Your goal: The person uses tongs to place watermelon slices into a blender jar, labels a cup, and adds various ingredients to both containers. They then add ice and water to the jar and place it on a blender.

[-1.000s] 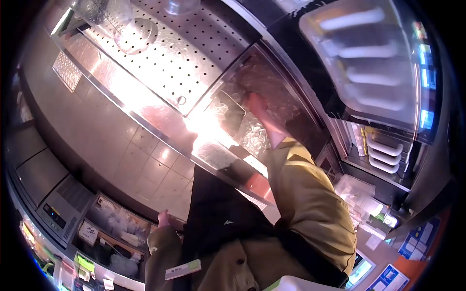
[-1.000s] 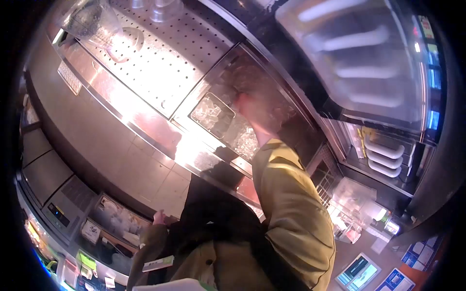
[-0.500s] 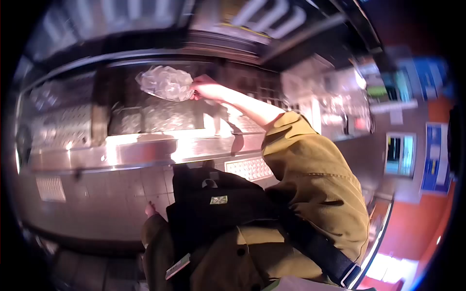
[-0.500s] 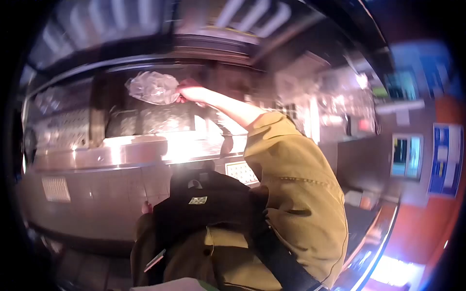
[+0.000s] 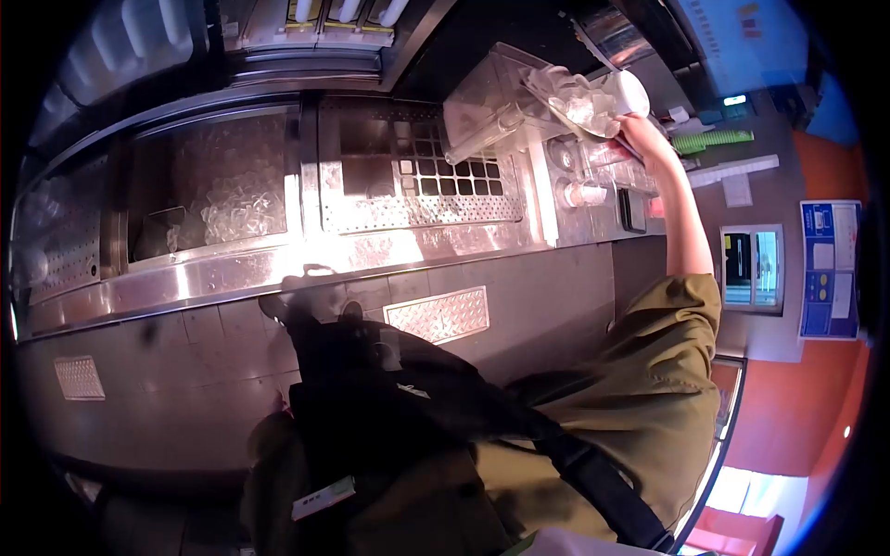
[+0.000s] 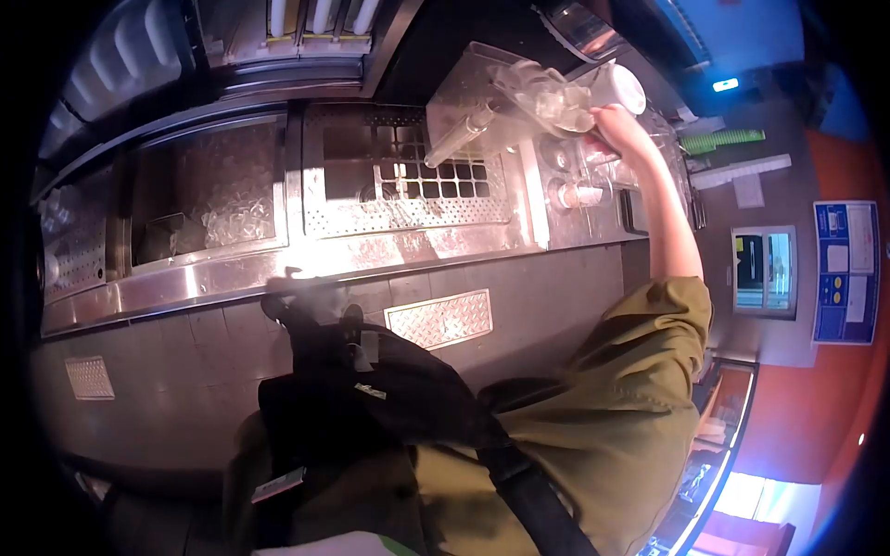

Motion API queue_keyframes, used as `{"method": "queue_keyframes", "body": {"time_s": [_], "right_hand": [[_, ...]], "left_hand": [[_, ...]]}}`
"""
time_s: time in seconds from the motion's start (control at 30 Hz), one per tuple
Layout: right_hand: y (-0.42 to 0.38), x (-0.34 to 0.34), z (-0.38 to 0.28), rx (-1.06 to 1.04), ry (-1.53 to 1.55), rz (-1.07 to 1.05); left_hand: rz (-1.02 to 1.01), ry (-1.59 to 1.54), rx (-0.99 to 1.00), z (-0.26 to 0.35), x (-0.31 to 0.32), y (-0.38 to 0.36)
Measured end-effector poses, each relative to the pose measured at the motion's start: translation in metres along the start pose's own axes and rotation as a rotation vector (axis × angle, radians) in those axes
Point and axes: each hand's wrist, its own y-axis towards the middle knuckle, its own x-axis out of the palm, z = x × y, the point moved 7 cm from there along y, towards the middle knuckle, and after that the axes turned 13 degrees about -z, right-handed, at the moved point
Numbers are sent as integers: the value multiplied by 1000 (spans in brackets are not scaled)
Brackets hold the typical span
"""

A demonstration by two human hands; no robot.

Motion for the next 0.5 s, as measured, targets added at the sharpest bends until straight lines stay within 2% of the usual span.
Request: {"method": "queue_keyframes", "body": {"time_s": [0.07,0.13,0.17,0.2,0.3,0.4,0.47,0.5], "right_hand": [[22,-21,1,115,-361,32],[27,-23,-19,135,-894,60],[30,-28,-24,278,-1118,207],[15,-21,-46,69,-1418,351],[-66,3,-104,105,-1259,466],[-93,57,-141,63,-1130,524],[-80,155,-183,-451,-1070,462],[-58,213,-207,-380,-988,172]], "left_hand": [[-2,-17,-6,-10,2,-7],[-4,-35,-13,-19,5,-10],[-6,-49,-18,-24,5,-12],[-5,-64,-22,-28,3,-14],[-13,-132,-25,-39,-3,-24],[-49,-219,-25,-43,-3,-30],[-101,-299,-29,-43,4,-33],[-156,-375,-44,-44,11,-36]]}}
